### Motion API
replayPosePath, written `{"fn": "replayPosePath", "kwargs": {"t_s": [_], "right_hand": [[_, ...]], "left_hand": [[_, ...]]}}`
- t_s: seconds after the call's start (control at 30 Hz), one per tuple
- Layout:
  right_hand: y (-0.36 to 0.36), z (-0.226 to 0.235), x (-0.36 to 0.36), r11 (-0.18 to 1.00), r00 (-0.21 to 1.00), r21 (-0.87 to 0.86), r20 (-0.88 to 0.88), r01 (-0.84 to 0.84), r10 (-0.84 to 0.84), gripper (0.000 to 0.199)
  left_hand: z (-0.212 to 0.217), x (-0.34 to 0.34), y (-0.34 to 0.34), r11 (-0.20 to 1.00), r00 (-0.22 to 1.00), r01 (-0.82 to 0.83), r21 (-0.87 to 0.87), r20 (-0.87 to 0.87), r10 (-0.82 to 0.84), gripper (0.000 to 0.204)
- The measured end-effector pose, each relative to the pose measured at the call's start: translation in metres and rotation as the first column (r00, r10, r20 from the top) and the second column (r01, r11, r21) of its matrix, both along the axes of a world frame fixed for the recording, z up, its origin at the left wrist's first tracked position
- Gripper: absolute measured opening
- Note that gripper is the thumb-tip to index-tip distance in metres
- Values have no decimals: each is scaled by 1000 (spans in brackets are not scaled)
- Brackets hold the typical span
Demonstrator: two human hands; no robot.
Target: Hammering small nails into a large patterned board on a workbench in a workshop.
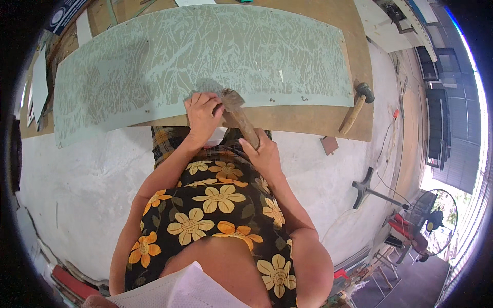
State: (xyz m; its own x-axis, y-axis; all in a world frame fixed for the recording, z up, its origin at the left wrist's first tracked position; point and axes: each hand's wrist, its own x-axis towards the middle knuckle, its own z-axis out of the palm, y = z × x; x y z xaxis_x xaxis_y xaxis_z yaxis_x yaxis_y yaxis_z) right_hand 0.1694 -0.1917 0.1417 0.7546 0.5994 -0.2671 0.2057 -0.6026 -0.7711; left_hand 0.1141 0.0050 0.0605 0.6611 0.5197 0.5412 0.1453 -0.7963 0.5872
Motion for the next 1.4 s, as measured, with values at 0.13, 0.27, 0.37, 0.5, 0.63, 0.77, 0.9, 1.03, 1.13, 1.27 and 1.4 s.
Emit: {"fn": "replayPosePath", "kwargs": {"t_s": [0.13, 0.27, 0.37, 0.5, 0.63, 0.77, 0.9, 1.03, 1.13, 1.27, 1.4], "right_hand": [[-4, -8, -2, 999, 998, -19, 56, -25, 26, 32], [-2, -6, 0, 997, 999, 74, 52, 0, -4, 32], [1, -9, 4, 999, 995, 8, 85, -47, 46, 32], [-2, -3, 1, 1000, 999, 15, -26, 19, -19, 33], [-3, -11, 3, 1000, 996, 11, 81, -29, 28, 32], [-9, -13, 7, 1000, 1000, 1, -10, -2, 2, 41], [-10, -12, 7, 999, 1000, 45, -4, -25, 25, 39], [-14, -4, 10, 997, 993, 55, -109, 57, -51, 37], [-20, -11, 13, 993, 986, 57, -136, 106, -98, 36], [-26, -20, 12, 992, 995, 82, -38, 91, -88, 37], [-29, -21, 12, 995, 994, 14, -64, 95, -94, 40]], "left_hand": [[-1, -2, 3, 1000, 999, 13, 11, -42, -13, 17], [2, -1, 1, 1000, 1000, 7, 3, -7, -7, 16], [4, -3, 1, 1000, 999, 12, -3, -35, -12, 16], [3, 0, 0, 1000, 1000, 13, -17, -5, -13, 15], [2, -2, 3, 1000, 997, 13, 5, -73, -13, 15], [-1, -1, 1, 1000, 1000, 9, 15, -19, -9, 14], [1, -3, -1, 999, 999, 16, 29, -45, -15, 14], [4, -4, -2, 1000, 999, 15, 22, -31, -15, 20], [7, -4, -3, 1000, 999, -3, 26, -50, 4, 28], [8, -3, -3, 1000, 998, 10, 7, -56, -9, 32], [5, -2, -3, 999, 999, 25, 40, -33, -24, 26]]}}
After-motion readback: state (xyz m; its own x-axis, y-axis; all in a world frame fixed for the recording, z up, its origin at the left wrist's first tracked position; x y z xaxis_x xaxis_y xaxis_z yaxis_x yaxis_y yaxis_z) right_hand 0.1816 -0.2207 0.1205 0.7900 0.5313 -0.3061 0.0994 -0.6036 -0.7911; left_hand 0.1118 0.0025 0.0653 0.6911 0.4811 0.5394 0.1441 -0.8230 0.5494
